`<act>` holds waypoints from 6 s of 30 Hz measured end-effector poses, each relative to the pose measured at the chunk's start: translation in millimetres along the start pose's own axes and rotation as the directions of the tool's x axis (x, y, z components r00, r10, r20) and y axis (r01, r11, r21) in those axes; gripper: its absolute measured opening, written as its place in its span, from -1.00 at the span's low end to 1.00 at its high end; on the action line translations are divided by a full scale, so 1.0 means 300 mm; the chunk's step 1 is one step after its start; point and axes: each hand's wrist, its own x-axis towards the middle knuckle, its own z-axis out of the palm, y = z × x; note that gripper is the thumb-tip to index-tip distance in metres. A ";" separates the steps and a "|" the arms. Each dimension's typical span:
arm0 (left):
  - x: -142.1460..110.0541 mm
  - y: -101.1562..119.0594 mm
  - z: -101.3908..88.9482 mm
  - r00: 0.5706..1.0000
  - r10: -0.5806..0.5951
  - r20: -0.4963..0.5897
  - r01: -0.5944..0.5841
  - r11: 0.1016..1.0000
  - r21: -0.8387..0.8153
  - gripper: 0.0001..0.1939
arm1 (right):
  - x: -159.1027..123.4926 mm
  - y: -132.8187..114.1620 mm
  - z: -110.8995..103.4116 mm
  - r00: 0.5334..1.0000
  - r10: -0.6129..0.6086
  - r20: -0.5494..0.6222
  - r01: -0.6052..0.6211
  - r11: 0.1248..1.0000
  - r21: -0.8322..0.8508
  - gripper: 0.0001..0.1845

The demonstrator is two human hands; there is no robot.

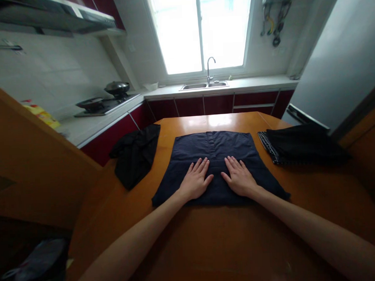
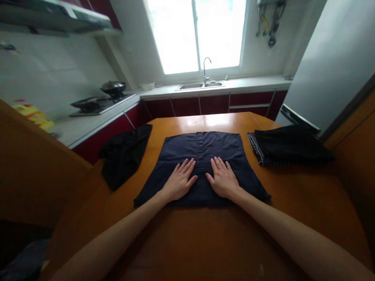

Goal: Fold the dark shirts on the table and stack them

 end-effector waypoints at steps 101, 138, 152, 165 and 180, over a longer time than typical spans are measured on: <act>-0.357 -0.287 -0.231 0.979 -0.127 0.158 0.192 0.836 -0.514 -0.67 | -0.209 0.360 -0.225 0.983 -0.133 0.125 0.060 0.885 0.462 -0.59; -0.442 0.108 -0.170 0.995 -0.099 0.012 0.098 0.993 0.069 -0.37 | -0.473 0.073 -0.105 0.993 -0.001 -0.118 -0.009 0.997 -0.081 -0.26; -0.585 0.265 -0.090 0.997 0.078 0.019 -0.079 0.994 0.080 -0.37 | -0.642 -0.067 -0.063 0.988 -0.144 -0.051 0.140 0.987 -0.077 -0.32; -0.894 0.006 -0.124 0.971 -0.239 -0.022 0.240 0.962 0.128 -0.34 | -0.781 0.229 -0.115 0.993 0.090 -0.082 -0.100 0.986 -0.136 -0.20; -0.332 0.303 -0.080 0.988 0.096 0.123 -0.100 0.995 0.029 -0.37 | -0.409 -0.201 -0.048 0.983 -0.185 -0.021 0.184 0.982 -0.044 -0.34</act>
